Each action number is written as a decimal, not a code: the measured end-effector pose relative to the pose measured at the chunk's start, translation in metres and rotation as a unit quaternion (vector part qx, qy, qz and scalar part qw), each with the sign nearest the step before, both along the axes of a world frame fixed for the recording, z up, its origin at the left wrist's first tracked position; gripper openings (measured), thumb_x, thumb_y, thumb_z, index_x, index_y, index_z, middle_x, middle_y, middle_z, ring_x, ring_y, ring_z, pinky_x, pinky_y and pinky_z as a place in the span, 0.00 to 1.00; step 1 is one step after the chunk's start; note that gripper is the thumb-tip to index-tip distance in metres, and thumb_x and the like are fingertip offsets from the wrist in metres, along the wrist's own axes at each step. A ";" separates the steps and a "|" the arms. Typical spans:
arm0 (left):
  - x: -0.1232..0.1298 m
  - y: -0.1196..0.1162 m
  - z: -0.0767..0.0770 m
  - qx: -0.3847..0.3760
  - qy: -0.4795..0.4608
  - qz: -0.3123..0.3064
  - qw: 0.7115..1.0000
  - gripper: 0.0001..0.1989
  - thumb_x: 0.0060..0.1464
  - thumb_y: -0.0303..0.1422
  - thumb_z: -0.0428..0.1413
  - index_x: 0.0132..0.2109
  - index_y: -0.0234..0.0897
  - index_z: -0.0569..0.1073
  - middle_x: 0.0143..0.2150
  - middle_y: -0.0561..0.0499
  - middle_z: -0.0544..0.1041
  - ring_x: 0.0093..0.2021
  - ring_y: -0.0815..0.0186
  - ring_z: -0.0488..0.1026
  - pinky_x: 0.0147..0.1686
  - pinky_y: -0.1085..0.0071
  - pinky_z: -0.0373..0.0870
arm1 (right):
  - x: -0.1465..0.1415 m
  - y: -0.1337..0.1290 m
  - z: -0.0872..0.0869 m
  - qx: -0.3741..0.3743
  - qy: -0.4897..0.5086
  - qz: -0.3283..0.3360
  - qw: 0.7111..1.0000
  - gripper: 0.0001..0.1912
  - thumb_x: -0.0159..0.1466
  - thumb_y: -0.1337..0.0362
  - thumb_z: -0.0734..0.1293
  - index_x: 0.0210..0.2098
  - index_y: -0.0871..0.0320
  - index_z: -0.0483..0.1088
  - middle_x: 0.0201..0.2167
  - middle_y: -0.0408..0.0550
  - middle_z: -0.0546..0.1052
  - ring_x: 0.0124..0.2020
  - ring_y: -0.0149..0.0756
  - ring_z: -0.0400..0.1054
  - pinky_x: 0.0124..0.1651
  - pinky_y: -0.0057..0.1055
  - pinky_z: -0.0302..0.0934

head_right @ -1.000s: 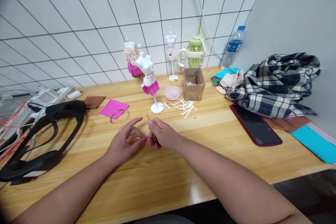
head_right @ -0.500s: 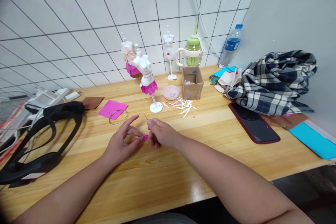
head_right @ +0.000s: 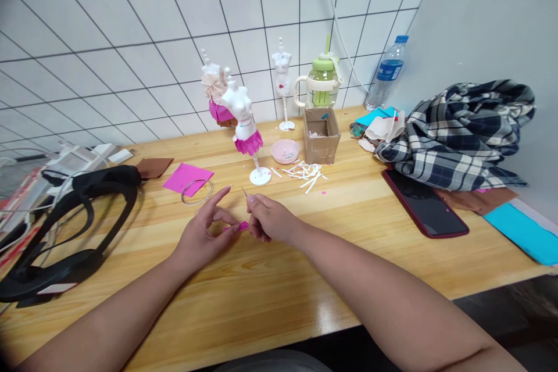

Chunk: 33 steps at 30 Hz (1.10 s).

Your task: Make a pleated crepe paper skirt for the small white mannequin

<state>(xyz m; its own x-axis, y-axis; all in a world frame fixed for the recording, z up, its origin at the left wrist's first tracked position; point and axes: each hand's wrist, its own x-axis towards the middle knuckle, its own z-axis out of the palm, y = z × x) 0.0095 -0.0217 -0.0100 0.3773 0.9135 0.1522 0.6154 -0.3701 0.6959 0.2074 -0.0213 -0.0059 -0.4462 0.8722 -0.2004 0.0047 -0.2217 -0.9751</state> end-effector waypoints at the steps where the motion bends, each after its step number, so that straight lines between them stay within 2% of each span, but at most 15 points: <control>1: 0.000 0.000 0.000 -0.002 0.000 -0.002 1.000 0.38 0.55 0.31 0.57 0.69 0.42 0.51 0.33 0.55 0.80 0.41 0.62 0.77 0.57 0.57 0.60 | 0.000 0.000 0.000 0.000 0.003 -0.002 1.000 0.17 0.71 0.49 0.50 0.34 0.53 0.54 0.14 0.34 0.66 0.14 0.28 0.56 0.17 0.23 0.53; 9: 0.001 0.000 -0.002 0.011 0.019 -0.027 0.999 0.37 0.55 0.30 0.57 0.68 0.42 0.53 0.32 0.56 0.80 0.39 0.63 0.77 0.58 0.56 0.56 | -0.001 0.000 -0.002 0.009 0.016 -0.017 1.000 0.16 0.71 0.51 0.49 0.34 0.54 0.56 0.14 0.34 0.65 0.14 0.27 0.56 0.16 0.22 0.52; 17: 0.002 -0.001 -0.001 0.021 0.032 -0.028 0.999 0.37 0.55 0.31 0.57 0.69 0.44 0.51 0.32 0.57 0.80 0.40 0.62 0.77 0.57 0.57 0.54 | 0.000 0.000 -0.001 0.029 -0.011 -0.038 0.999 0.16 0.71 0.51 0.50 0.34 0.54 0.56 0.13 0.33 0.65 0.13 0.27 0.54 0.17 0.22 0.52; 26: 0.001 -0.001 -0.003 0.025 0.031 -0.042 0.998 0.37 0.55 0.30 0.57 0.68 0.44 0.52 0.32 0.57 0.80 0.39 0.63 0.77 0.56 0.59 0.56 | -0.001 0.000 0.000 0.031 -0.013 -0.046 0.998 0.16 0.71 0.50 0.50 0.34 0.54 0.56 0.13 0.32 0.63 0.13 0.27 0.53 0.17 0.23 0.51; 33: 0.003 -0.003 0.001 0.016 0.032 -0.035 0.999 0.37 0.55 0.30 0.57 0.68 0.41 0.52 0.32 0.56 0.81 0.39 0.63 0.77 0.57 0.57 0.55 | 0.001 -0.001 0.003 0.055 -0.042 -0.054 0.996 0.17 0.71 0.51 0.51 0.31 0.54 0.56 0.14 0.33 0.62 0.15 0.27 0.54 0.20 0.25 0.52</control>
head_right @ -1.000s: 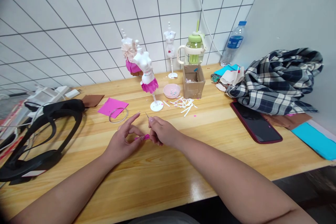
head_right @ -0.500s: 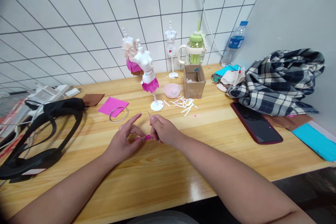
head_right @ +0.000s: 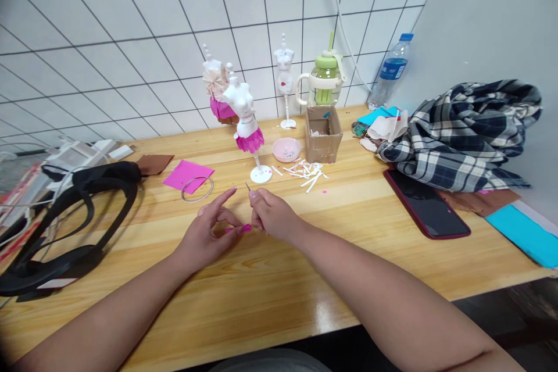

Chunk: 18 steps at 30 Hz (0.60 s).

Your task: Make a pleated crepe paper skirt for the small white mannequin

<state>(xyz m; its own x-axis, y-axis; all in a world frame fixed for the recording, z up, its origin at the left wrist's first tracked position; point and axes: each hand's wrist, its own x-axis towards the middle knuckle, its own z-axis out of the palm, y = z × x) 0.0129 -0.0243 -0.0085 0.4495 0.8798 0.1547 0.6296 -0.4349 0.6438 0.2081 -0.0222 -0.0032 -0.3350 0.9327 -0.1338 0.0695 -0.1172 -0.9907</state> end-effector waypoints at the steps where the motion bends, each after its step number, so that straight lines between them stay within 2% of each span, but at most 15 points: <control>1: 0.000 0.000 0.000 -0.002 0.000 0.000 1.000 0.37 0.55 0.30 0.57 0.68 0.41 0.52 0.33 0.56 0.81 0.39 0.63 0.77 0.57 0.57 0.55 | 0.000 0.000 0.001 0.007 -0.008 -0.003 1.000 0.18 0.71 0.51 0.52 0.29 0.54 0.56 0.14 0.34 0.62 0.15 0.27 0.54 0.21 0.26 0.53; 5: 0.001 0.000 0.000 -0.013 -0.009 -0.009 1.000 0.37 0.55 0.30 0.57 0.69 0.42 0.51 0.32 0.56 0.80 0.38 0.63 0.77 0.55 0.59 0.59 | 0.000 -0.001 0.002 0.015 -0.026 -0.012 0.999 0.22 0.71 0.49 0.52 0.26 0.54 0.56 0.15 0.35 0.61 0.17 0.27 0.55 0.24 0.28 0.54; 9: 0.001 0.001 -0.002 -0.025 -0.019 -0.014 0.999 0.38 0.55 0.29 0.57 0.69 0.41 0.51 0.32 0.55 0.80 0.37 0.64 0.77 0.53 0.61 0.63 | 0.002 0.002 0.000 0.029 -0.045 -0.019 0.998 0.21 0.71 0.48 0.52 0.26 0.54 0.55 0.16 0.36 0.60 0.18 0.29 0.57 0.26 0.28 0.54; 11: 0.001 0.001 -0.001 -0.033 -0.018 -0.005 0.999 0.39 0.55 0.29 0.57 0.69 0.42 0.51 0.32 0.55 0.80 0.37 0.64 0.77 0.52 0.61 0.64 | 0.009 0.005 0.001 0.056 -0.086 -0.024 0.994 0.20 0.71 0.49 0.50 0.28 0.54 0.55 0.17 0.36 0.62 0.21 0.30 0.59 0.28 0.29 0.54; 13: 0.001 0.000 0.001 -0.050 -0.022 0.010 0.998 0.39 0.54 0.30 0.57 0.70 0.42 0.50 0.32 0.56 0.80 0.36 0.64 0.77 0.48 0.63 0.67 | 0.019 0.008 0.005 0.094 -0.173 -0.016 0.980 0.19 0.72 0.50 0.50 0.30 0.54 0.56 0.20 0.38 0.65 0.24 0.32 0.61 0.30 0.29 0.54; 15: 0.001 0.000 0.003 -0.079 -0.040 0.023 0.996 0.40 0.54 0.31 0.57 0.70 0.42 0.49 0.32 0.56 0.79 0.35 0.65 0.77 0.41 0.67 0.69 | 0.031 0.011 0.010 0.127 -0.316 0.009 0.940 0.17 0.71 0.51 0.52 0.32 0.54 0.59 0.25 0.42 0.71 0.28 0.34 0.65 0.32 0.30 0.53; 18: 0.001 -0.001 0.005 -0.113 -0.081 0.035 0.990 0.41 0.55 0.32 0.57 0.70 0.41 0.47 0.31 0.56 0.78 0.34 0.66 0.77 0.35 0.71 0.70 | 0.043 0.011 0.015 0.153 -0.521 0.044 0.839 0.15 0.68 0.52 0.58 0.33 0.55 0.65 0.34 0.50 0.76 0.35 0.41 0.69 0.32 0.32 0.53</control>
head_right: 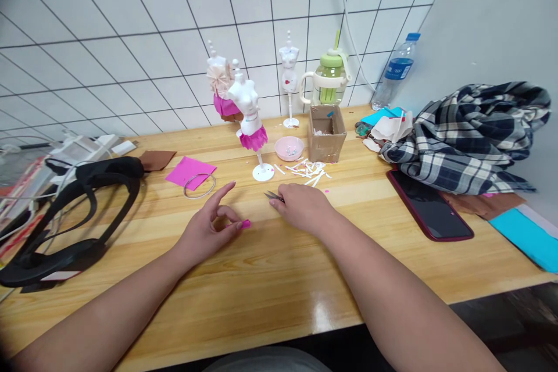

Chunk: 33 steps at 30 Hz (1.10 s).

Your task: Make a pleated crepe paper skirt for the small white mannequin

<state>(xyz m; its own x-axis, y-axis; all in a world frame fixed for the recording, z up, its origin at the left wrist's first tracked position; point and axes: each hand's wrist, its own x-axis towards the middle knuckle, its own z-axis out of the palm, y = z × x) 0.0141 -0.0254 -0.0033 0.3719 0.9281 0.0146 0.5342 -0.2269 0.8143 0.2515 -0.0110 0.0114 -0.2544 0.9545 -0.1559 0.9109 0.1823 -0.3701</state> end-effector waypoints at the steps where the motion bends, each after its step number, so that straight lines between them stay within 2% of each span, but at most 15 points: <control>1: 0.000 0.000 0.000 -0.007 -0.015 0.003 1.000 0.41 0.55 0.32 0.57 0.70 0.41 0.47 0.31 0.56 0.77 0.34 0.66 0.77 0.35 0.72 0.70 | 0.002 0.000 0.000 0.003 -0.049 0.003 0.999 0.15 0.67 0.52 0.59 0.34 0.56 0.67 0.36 0.52 0.77 0.36 0.43 0.70 0.32 0.32 0.53; 4: 0.001 0.000 -0.002 -0.038 -0.057 0.005 0.998 0.42 0.54 0.33 0.58 0.70 0.41 0.47 0.31 0.56 0.77 0.34 0.66 0.77 0.34 0.72 0.71 | 0.006 -0.001 -0.001 0.000 -0.113 0.006 0.994 0.16 0.64 0.49 0.64 0.36 0.56 0.69 0.37 0.55 0.78 0.37 0.46 0.72 0.32 0.33 0.54; 7: 0.001 0.000 -0.005 -0.058 -0.078 0.000 0.995 0.42 0.53 0.33 0.59 0.70 0.42 0.47 0.31 0.55 0.77 0.33 0.66 0.77 0.34 0.71 0.71 | 0.010 0.001 -0.001 0.014 -0.115 -0.005 0.993 0.18 0.62 0.47 0.66 0.39 0.55 0.70 0.39 0.53 0.78 0.38 0.46 0.72 0.32 0.33 0.55; 11: 0.001 0.001 -0.007 -0.054 -0.076 -0.004 0.996 0.42 0.53 0.33 0.59 0.70 0.42 0.49 0.31 0.55 0.77 0.33 0.67 0.77 0.34 0.71 0.71 | 0.015 0.008 -0.002 0.091 -0.065 0.013 0.994 0.09 0.66 0.59 0.64 0.43 0.53 0.71 0.44 0.50 0.78 0.44 0.43 0.71 0.36 0.32 0.56; 13: 0.001 0.001 -0.006 -0.056 -0.075 -0.007 0.996 0.42 0.53 0.33 0.59 0.70 0.42 0.48 0.31 0.55 0.77 0.32 0.67 0.76 0.34 0.72 0.71 | 0.014 0.012 -0.006 0.132 -0.033 0.045 0.990 0.10 0.67 0.62 0.62 0.46 0.52 0.72 0.46 0.49 0.77 0.48 0.41 0.69 0.41 0.32 0.57; 15: 0.001 0.001 -0.006 -0.059 -0.074 -0.009 0.995 0.42 0.53 0.33 0.59 0.70 0.41 0.48 0.31 0.55 0.77 0.32 0.67 0.77 0.34 0.71 0.71 | 0.011 0.016 -0.012 0.153 -0.016 0.064 0.986 0.11 0.68 0.62 0.62 0.47 0.53 0.73 0.45 0.49 0.78 0.48 0.41 0.69 0.45 0.33 0.57; 20: 0.001 0.000 -0.005 -0.057 -0.071 -0.007 0.996 0.42 0.53 0.32 0.59 0.70 0.42 0.48 0.30 0.55 0.77 0.33 0.66 0.77 0.34 0.71 0.71 | 0.004 0.021 -0.025 0.152 0.000 0.072 0.986 0.11 0.67 0.58 0.64 0.44 0.54 0.75 0.38 0.46 0.80 0.42 0.40 0.71 0.43 0.33 0.56; 27: 0.001 0.000 -0.003 -0.054 -0.073 -0.014 0.996 0.42 0.52 0.32 0.59 0.70 0.42 0.49 0.30 0.55 0.77 0.33 0.66 0.77 0.35 0.71 0.72 | 0.000 0.021 -0.027 0.150 -0.026 0.058 0.987 0.09 0.67 0.62 0.62 0.37 0.54 0.75 0.36 0.45 0.80 0.38 0.38 0.71 0.38 0.32 0.54; 33: 0.001 0.000 -0.004 -0.064 -0.091 -0.002 0.994 0.42 0.52 0.32 0.59 0.70 0.41 0.49 0.31 0.55 0.77 0.34 0.66 0.77 0.36 0.70 0.72 | -0.002 0.021 -0.027 0.149 -0.009 0.040 0.988 0.09 0.68 0.65 0.59 0.39 0.58 0.71 0.39 0.51 0.78 0.39 0.38 0.70 0.39 0.31 0.54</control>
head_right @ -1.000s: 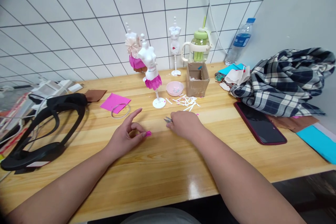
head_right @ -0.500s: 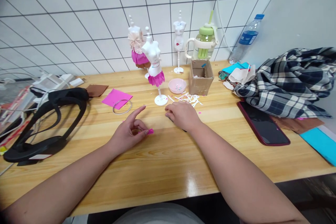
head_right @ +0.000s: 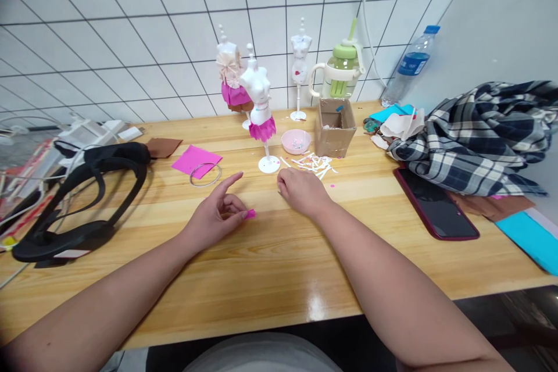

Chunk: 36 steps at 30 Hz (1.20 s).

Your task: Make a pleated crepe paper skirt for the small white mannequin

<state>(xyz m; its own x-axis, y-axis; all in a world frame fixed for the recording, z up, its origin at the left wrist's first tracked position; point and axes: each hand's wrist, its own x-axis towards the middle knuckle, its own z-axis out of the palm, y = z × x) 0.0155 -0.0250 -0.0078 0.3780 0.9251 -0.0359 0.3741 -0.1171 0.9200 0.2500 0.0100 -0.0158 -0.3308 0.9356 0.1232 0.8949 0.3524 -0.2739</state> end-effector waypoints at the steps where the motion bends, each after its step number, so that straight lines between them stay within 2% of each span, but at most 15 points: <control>1: 0.000 0.000 0.000 0.000 -0.002 0.001 1.000 0.42 0.52 0.32 0.59 0.70 0.41 0.49 0.31 0.55 0.77 0.34 0.66 0.77 0.37 0.70 0.72 | 0.001 0.000 0.000 -0.004 0.012 -0.008 1.000 0.10 0.69 0.65 0.59 0.40 0.58 0.71 0.39 0.50 0.78 0.39 0.38 0.70 0.38 0.30 0.54; 4: 0.000 0.001 0.000 -0.002 -0.005 0.003 1.000 0.42 0.52 0.32 0.59 0.70 0.40 0.49 0.31 0.55 0.77 0.34 0.66 0.77 0.37 0.70 0.72 | 0.005 0.000 0.000 -0.018 0.041 -0.013 0.999 0.09 0.69 0.64 0.59 0.42 0.56 0.71 0.40 0.48 0.78 0.39 0.37 0.70 0.38 0.30 0.55; 9: 0.000 0.000 0.001 -0.005 -0.001 0.007 1.000 0.42 0.52 0.32 0.60 0.70 0.39 0.49 0.30 0.55 0.76 0.34 0.66 0.77 0.37 0.70 0.72 | 0.009 -0.001 0.001 -0.008 0.029 0.047 0.998 0.13 0.66 0.61 0.65 0.49 0.54 0.72 0.40 0.47 0.79 0.42 0.37 0.70 0.41 0.30 0.56; 14: 0.001 0.000 0.000 -0.003 -0.002 0.002 1.000 0.43 0.52 0.32 0.60 0.70 0.39 0.49 0.30 0.56 0.75 0.32 0.67 0.76 0.35 0.71 0.71 | 0.004 -0.002 0.002 0.005 -0.019 0.056 0.998 0.06 0.66 0.64 0.65 0.38 0.54 0.75 0.37 0.46 0.79 0.40 0.38 0.70 0.38 0.31 0.54; 18: 0.000 0.000 0.000 -0.004 -0.004 0.000 1.000 0.43 0.51 0.32 0.60 0.70 0.39 0.49 0.30 0.56 0.75 0.32 0.67 0.76 0.35 0.71 0.71 | 0.003 -0.002 0.000 0.000 -0.008 0.047 0.999 0.08 0.66 0.66 0.62 0.35 0.55 0.74 0.35 0.45 0.78 0.36 0.36 0.70 0.33 0.30 0.51; 21: 0.000 0.001 0.000 -0.006 -0.007 0.005 1.000 0.43 0.51 0.32 0.60 0.70 0.40 0.49 0.30 0.55 0.75 0.32 0.66 0.76 0.36 0.70 0.71 | 0.006 0.000 -0.003 -0.008 0.049 0.017 0.999 0.09 0.65 0.66 0.64 0.35 0.54 0.76 0.35 0.44 0.79 0.36 0.36 0.70 0.34 0.30 0.53; 23: 0.001 0.001 -0.001 -0.010 -0.019 0.015 1.000 0.43 0.51 0.32 0.60 0.70 0.40 0.50 0.30 0.55 0.75 0.32 0.67 0.75 0.35 0.70 0.71 | 0.006 0.000 -0.003 -0.006 0.138 -0.002 0.990 0.07 0.63 0.65 0.66 0.33 0.54 0.78 0.35 0.44 0.79 0.37 0.35 0.70 0.37 0.30 0.55; 25: 0.001 0.002 -0.002 -0.019 -0.040 0.031 0.999 0.43 0.50 0.32 0.61 0.69 0.39 0.51 0.30 0.56 0.75 0.30 0.68 0.74 0.33 0.72 0.70 | 0.001 -0.003 -0.001 -0.030 0.260 -0.009 0.965 0.05 0.61 0.64 0.69 0.32 0.55 0.79 0.33 0.45 0.79 0.35 0.34 0.69 0.38 0.29 0.58; 28: 0.001 0.004 -0.002 -0.048 -0.079 0.050 0.994 0.43 0.50 0.32 0.62 0.69 0.39 0.51 0.29 0.56 0.75 0.26 0.70 0.71 0.29 0.74 0.67 | -0.014 -0.013 0.006 -0.126 0.408 0.012 0.904 0.06 0.57 0.61 0.72 0.31 0.57 0.80 0.30 0.45 0.77 0.31 0.33 0.68 0.35 0.29 0.59; 30: 0.001 0.005 -0.002 -0.066 -0.097 0.055 0.992 0.43 0.50 0.32 0.62 0.68 0.38 0.51 0.28 0.57 0.74 0.25 0.71 0.70 0.27 0.75 0.66 | -0.025 -0.020 0.009 -0.163 0.435 0.028 0.885 0.07 0.57 0.60 0.73 0.31 0.56 0.80 0.29 0.45 0.76 0.30 0.32 0.66 0.33 0.28 0.58; 36: 0.004 0.005 0.000 -0.087 -0.125 0.046 0.987 0.44 0.48 0.31 0.63 0.68 0.34 0.51 0.28 0.56 0.75 0.25 0.71 0.70 0.28 0.75 0.66 | -0.041 -0.029 0.006 -0.144 0.384 0.024 0.912 0.05 0.55 0.63 0.75 0.32 0.54 0.81 0.28 0.42 0.72 0.27 0.28 0.59 0.31 0.28 0.53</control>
